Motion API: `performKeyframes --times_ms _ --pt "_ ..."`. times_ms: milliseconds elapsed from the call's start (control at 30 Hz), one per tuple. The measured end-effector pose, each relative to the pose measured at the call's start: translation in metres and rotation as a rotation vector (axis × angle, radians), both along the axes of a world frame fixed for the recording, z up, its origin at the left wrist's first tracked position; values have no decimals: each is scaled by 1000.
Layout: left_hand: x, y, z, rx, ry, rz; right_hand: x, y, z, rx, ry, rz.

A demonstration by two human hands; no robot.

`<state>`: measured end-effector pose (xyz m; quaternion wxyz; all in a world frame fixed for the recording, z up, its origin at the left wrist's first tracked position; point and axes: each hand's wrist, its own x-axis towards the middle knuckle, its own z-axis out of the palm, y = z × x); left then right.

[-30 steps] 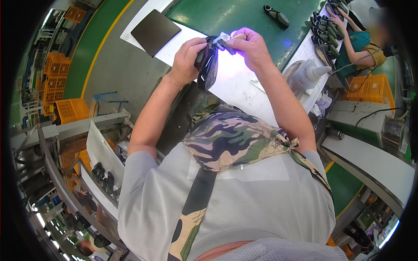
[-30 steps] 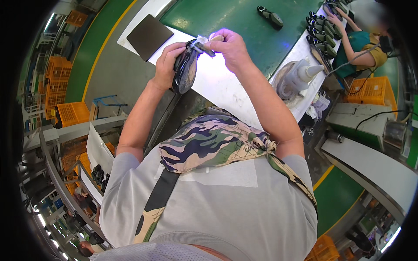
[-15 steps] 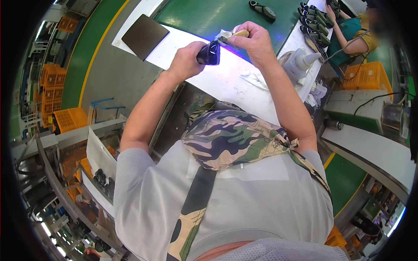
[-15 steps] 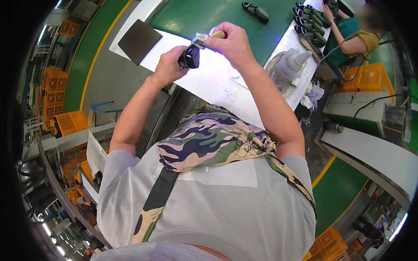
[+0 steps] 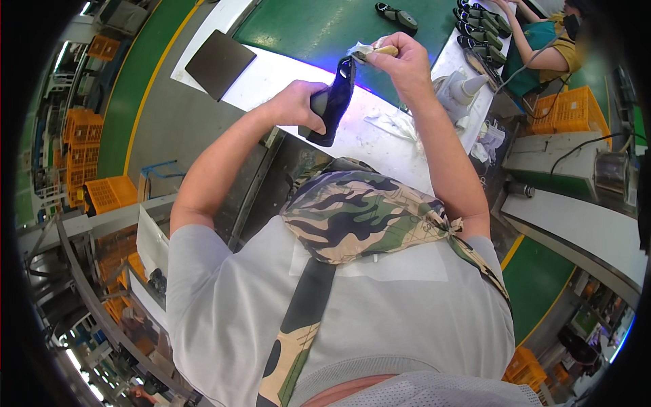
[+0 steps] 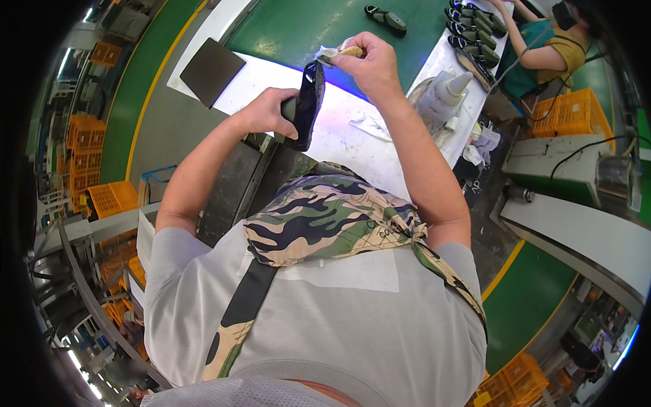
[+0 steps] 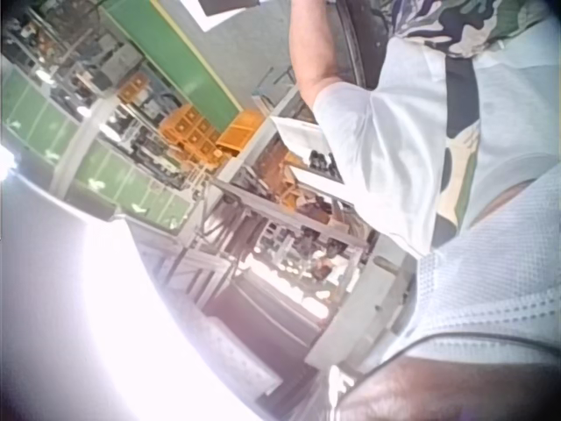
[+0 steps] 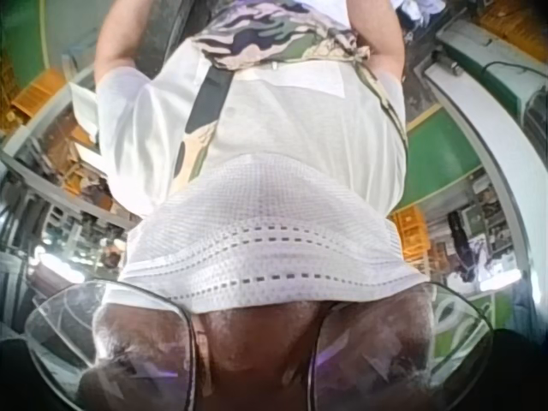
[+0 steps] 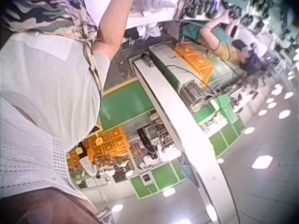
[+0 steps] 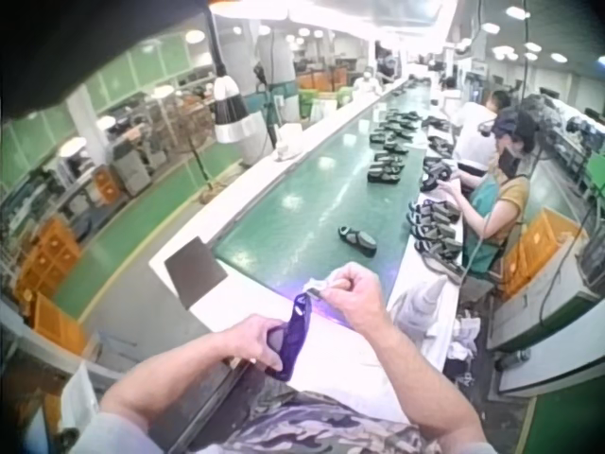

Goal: Apply adhesive or glue to the sole or upper of shoes using a small brush at an assembly station.

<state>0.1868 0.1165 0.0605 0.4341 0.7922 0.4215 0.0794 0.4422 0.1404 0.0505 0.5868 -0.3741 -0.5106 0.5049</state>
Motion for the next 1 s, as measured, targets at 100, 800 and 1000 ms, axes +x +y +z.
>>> performKeyframes --times_ms 100,800,1000 --pt "-2 -1 -2 -130 -75 -2 2 0 -3 28 -31 -7" --pt "-21 -18 -36 -795 -610 355 -24 -24 -26 32 -170 273" --pt "-31 -21 -38 -799 -711 445 -33 -30 -25 -81 -109 411"
